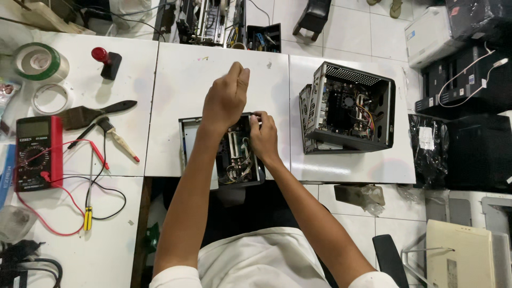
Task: The person uses a screwdriver to remove screws from the casing of a small electronic device on a white workbench. They then manipulate internal components and wires with their hands and the screwdriver, occasionally moving the device to access different areas.
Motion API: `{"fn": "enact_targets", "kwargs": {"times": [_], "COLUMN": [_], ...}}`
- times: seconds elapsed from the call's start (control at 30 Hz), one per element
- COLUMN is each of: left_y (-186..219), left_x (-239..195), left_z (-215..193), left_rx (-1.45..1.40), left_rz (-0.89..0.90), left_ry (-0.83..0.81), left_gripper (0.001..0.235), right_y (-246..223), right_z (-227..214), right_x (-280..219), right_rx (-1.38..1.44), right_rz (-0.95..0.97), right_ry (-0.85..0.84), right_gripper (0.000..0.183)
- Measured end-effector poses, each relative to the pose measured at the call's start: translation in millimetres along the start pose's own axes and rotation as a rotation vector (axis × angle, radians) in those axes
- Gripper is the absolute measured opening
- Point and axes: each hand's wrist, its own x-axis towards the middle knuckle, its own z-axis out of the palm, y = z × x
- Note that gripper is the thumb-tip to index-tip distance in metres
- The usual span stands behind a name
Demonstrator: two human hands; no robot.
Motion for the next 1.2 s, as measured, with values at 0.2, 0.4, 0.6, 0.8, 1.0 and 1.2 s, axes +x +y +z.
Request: {"fn": "enact_targets", "kwargs": {"times": [0.2,0.4,0.6,0.8,1.0,1.2], "left_y": [-7,-30,-10,5,28,4], "left_x": [9,7,9,-16,-17,-67], "left_z": [19,54,17,29,-32,-111], "left_rx": [0.49,0.72,0.709,0.87,1.037,0.453], "left_rz": [-0.214,-0.409,-0.06,0.302,0.33,0.127], "left_ry": [-0.111,-0.24,-0.317,-0.335,-0.491,0.007], "left_gripper": [0.063,0.049,0.008,0.014,0.014,0.022], "right_y": [-2,4,-3,3,6,-16], "right_z": [0,2,-1,0,3,-4], "right_x": [1,3,0,2,4,-7], "right_rx": [-0.005,0.001,0.003,0.045,0.006,-0.007], "right_rz": [0.03,0.045,0.031,0.062,0.002,-0.129], "right_ry": [-0.011,-0.014,-0.007,-0.052,-0.01,0.096], "right_gripper": [0.03,0.031,0.031,0.032,0.032,0.039]}}
